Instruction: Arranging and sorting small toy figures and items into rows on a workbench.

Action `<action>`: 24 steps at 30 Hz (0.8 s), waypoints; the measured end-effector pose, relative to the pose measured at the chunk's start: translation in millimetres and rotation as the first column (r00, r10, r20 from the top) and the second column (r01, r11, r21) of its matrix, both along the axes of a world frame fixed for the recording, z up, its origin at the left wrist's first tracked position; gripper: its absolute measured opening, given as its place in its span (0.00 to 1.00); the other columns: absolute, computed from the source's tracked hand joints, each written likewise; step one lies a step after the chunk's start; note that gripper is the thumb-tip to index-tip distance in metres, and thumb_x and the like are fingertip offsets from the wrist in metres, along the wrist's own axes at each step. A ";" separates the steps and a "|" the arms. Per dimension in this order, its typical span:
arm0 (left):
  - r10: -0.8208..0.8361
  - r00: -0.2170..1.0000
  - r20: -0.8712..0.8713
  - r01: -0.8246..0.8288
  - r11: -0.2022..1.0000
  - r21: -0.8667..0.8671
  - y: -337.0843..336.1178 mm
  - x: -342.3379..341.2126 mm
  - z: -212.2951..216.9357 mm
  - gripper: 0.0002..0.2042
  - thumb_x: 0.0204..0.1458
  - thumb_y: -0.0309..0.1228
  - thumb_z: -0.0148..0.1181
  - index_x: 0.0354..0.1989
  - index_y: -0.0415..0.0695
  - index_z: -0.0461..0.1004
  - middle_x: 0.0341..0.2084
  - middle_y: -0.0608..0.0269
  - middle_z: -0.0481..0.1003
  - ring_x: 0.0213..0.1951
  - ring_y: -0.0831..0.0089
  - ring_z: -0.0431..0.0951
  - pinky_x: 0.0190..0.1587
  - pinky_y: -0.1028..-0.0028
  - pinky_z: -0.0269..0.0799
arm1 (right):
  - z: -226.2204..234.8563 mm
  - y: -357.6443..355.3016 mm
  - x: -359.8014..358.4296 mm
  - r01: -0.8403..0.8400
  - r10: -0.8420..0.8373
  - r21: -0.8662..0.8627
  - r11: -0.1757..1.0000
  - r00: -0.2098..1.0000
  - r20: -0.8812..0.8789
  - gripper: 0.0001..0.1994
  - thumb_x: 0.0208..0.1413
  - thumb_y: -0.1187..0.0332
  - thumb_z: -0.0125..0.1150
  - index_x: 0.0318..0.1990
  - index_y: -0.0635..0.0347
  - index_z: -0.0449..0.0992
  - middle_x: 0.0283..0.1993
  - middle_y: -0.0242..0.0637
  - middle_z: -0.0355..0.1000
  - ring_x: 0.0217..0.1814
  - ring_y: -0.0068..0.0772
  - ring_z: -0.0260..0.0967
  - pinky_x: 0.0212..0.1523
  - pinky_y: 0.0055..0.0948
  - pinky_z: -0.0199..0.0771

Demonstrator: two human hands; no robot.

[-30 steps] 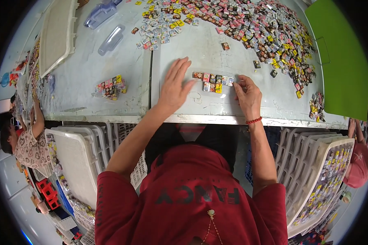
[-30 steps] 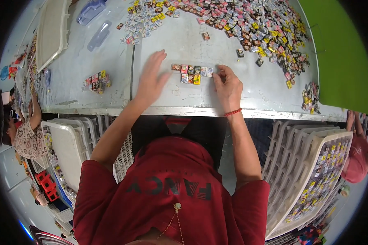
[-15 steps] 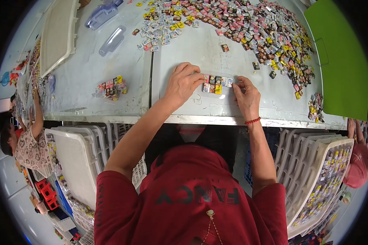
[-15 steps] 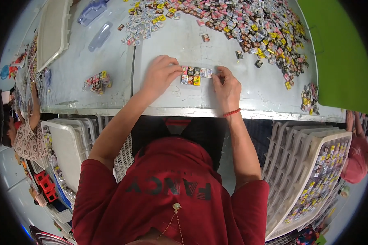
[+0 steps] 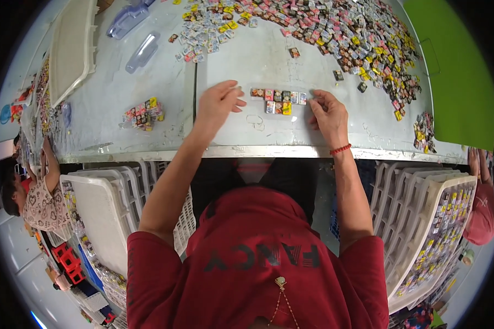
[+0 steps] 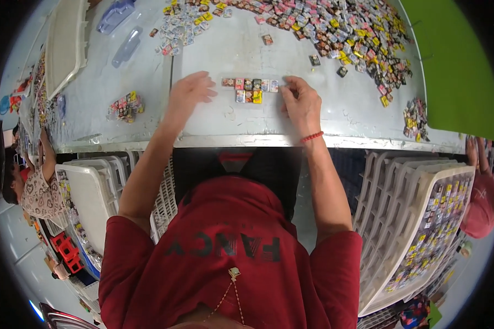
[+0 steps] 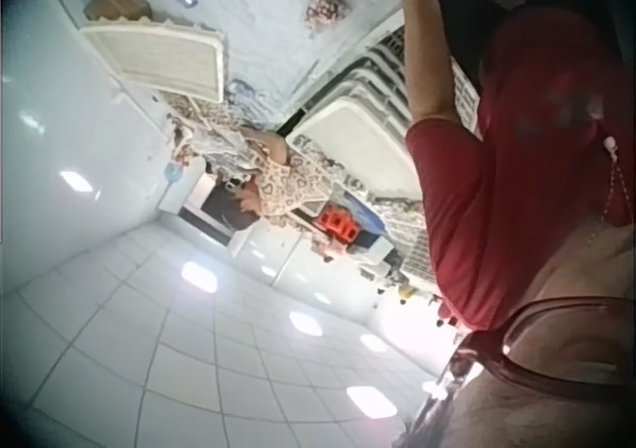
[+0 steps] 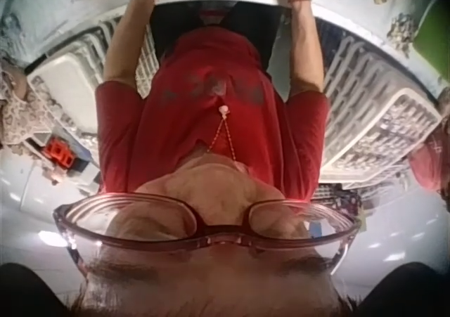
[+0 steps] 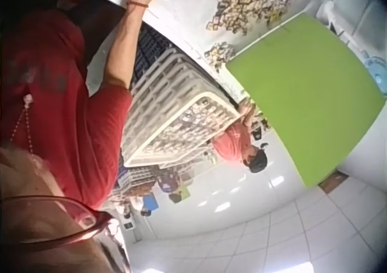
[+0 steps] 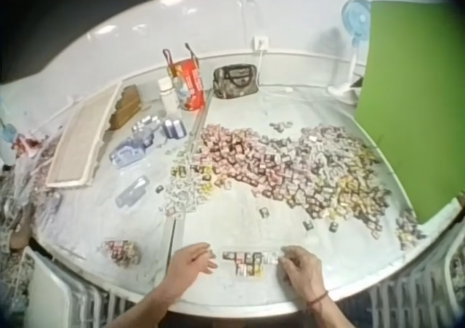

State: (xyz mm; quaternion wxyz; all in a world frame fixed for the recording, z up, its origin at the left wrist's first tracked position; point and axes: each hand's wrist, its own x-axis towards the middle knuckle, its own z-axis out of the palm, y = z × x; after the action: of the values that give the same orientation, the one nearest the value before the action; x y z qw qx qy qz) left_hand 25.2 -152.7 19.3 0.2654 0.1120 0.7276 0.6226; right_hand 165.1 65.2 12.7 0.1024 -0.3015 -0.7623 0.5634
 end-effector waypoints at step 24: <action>0.330 0.818 -0.470 -0.417 0.904 -0.092 -134.5 -31.2 31.6 0.12 0.52 0.30 0.59 0.42 0.35 0.76 0.21 0.65 0.76 0.24 0.80 0.74 0.28 0.80 0.68 | 17.2 -119.7 -92.0 -0.313 0.241 -0.447 0.838 0.947 -0.212 0.16 0.57 0.72 0.57 0.53 0.63 0.69 0.31 0.29 0.72 0.30 0.20 0.68 0.30 0.21 0.71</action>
State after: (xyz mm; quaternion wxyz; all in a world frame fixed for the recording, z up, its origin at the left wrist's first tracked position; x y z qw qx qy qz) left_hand -6.0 -287.2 50.9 -0.0261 0.0795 0.8324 0.5478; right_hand 73.2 -54.5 29.8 -0.0013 -0.1612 -0.6266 0.7625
